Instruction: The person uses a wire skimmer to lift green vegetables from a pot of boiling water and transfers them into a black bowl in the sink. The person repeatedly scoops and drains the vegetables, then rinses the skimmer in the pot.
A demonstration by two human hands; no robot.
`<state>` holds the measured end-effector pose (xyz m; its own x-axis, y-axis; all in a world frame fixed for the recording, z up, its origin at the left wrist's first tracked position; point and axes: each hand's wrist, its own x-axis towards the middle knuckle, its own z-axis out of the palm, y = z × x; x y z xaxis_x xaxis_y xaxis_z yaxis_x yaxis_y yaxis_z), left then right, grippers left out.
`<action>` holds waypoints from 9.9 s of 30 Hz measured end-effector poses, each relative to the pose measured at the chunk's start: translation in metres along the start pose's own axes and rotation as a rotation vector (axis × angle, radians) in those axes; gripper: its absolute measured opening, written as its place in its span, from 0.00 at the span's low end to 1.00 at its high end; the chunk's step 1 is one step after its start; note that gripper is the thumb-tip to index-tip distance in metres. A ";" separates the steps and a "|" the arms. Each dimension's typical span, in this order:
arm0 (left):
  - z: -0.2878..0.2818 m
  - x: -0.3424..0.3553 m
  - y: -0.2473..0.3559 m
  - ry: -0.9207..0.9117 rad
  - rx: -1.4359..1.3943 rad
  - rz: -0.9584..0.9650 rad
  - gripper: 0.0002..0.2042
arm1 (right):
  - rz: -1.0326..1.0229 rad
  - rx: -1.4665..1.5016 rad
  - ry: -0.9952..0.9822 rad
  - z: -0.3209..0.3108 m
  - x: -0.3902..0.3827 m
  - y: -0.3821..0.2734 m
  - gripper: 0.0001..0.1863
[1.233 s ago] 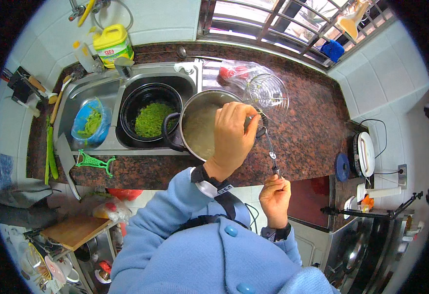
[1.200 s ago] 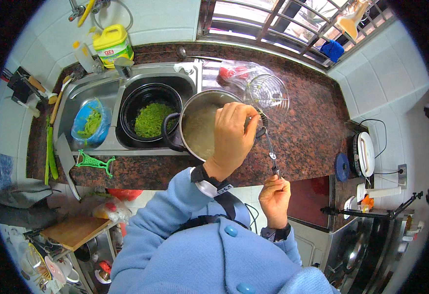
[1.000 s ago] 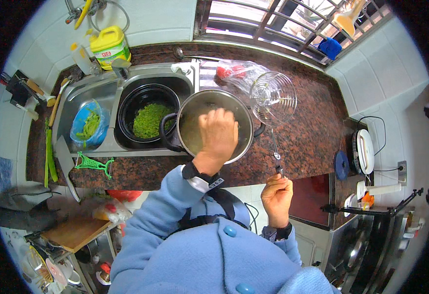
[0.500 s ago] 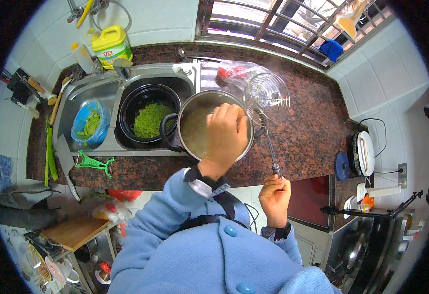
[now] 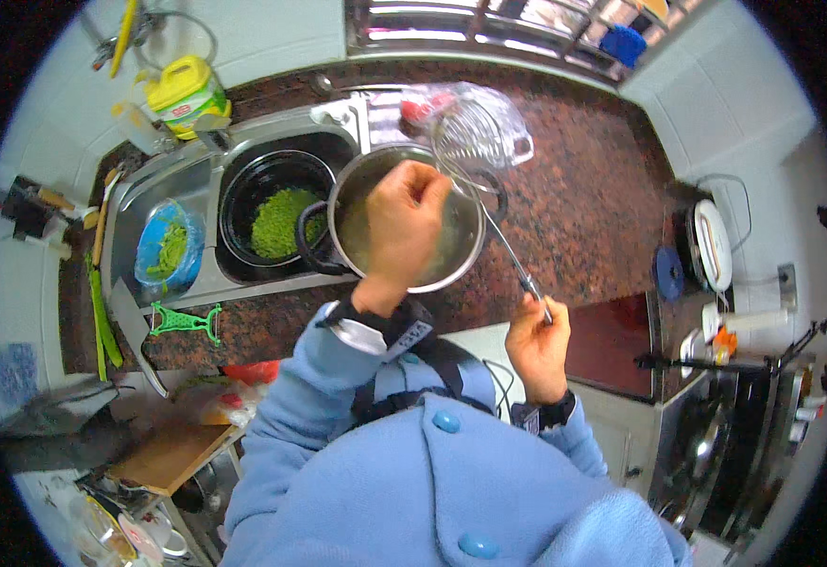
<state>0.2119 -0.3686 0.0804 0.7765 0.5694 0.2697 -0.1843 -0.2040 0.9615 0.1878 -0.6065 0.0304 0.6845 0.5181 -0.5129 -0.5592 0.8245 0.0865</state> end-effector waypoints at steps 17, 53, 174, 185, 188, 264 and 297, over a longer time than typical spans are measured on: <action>-0.020 0.002 -0.016 -0.230 -0.430 -0.324 0.08 | -0.594 -0.772 -0.300 0.021 -0.019 -0.002 0.19; -0.003 -0.008 -0.024 -0.319 -0.326 -0.366 0.08 | -1.023 -1.629 -0.535 0.041 -0.049 0.001 0.16; -0.022 0.018 -0.030 -0.432 0.226 -0.272 0.07 | -0.963 -1.513 -0.345 0.060 -0.059 -0.029 0.15; -0.042 0.016 -0.042 -0.383 0.919 0.182 0.08 | -1.093 -2.065 -0.610 0.092 -0.035 -0.014 0.12; -0.048 0.017 -0.033 -0.298 0.914 0.161 0.06 | -1.073 -2.328 -0.834 0.107 -0.006 -0.001 0.12; -0.011 0.004 -0.015 0.000 0.338 0.106 0.04 | -1.280 -1.896 -0.609 0.083 -0.055 -0.005 0.09; -0.008 -0.003 -0.013 -0.246 -0.584 -0.165 0.07 | -0.651 -0.746 -0.154 0.041 -0.020 -0.029 0.15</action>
<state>0.2071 -0.3610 0.0680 0.9250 0.3436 0.1621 -0.2937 0.3759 0.8789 0.2096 -0.6309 0.0735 0.9853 0.0840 -0.1489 -0.1682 0.6315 -0.7569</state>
